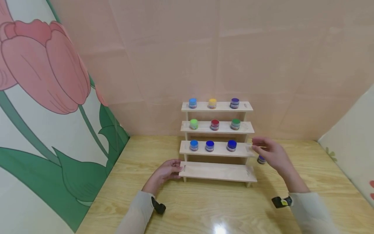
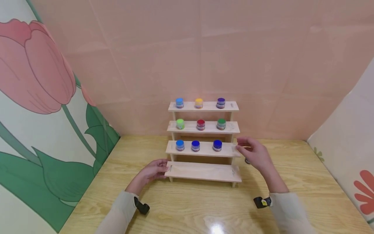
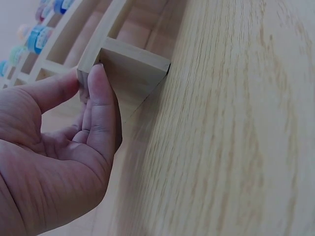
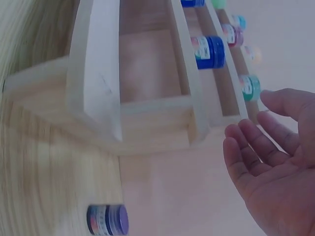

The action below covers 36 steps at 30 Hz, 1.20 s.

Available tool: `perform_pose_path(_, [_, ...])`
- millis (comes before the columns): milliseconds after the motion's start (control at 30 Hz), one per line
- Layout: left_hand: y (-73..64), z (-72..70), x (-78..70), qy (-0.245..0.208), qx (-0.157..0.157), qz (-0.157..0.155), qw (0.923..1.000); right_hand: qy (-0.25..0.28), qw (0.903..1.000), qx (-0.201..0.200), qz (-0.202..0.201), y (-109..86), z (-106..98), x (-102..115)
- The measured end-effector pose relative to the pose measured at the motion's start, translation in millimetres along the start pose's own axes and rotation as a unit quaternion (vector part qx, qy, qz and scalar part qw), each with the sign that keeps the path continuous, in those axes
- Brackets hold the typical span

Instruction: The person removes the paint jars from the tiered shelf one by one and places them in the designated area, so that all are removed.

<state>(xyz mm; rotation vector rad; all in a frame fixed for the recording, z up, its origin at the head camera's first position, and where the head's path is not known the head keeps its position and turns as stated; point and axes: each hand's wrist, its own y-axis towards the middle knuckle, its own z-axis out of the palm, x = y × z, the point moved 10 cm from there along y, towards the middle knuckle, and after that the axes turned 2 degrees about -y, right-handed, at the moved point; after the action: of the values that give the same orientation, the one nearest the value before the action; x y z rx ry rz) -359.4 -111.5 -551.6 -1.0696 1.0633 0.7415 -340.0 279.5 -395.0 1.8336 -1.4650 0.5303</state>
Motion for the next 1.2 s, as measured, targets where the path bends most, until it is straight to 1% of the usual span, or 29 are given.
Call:
perform_pose_path(167, [0.3, -0.8, 0.1, 0.004, -0.001, -0.001, 1.0000, 0.012, 0.9999, 0.002, 0.000, 3.2, 11.7, 2.6])
perform_pose_path(367, [2.4, -2.1, 3.6, 0.005, -0.002, -0.002, 1.0000, 0.019, 0.9998, 0.006, -0.004, 5.5, 23.9, 11.3])
perform_pose_path(600, [2.6, -2.5, 3.0, 0.008, -0.006, -0.002, 0.9999, 0.032, 0.9992, 0.017, 0.019, 9.2, 36.6, 14.2])
perform_pose_path(867, [2.9, -1.7, 2.7, 0.008, -0.001, 0.001, 1.0000, 0.058, 0.9973, 0.031, 0.035, 14.0, 48.8, 14.3])
perform_pose_path(1200, [3.4, -1.5, 1.9, 0.010, 0.002, 0.007, 0.9999, 0.063, 0.9957, 0.042, 0.054, 17.6, 57.2, 18.4])
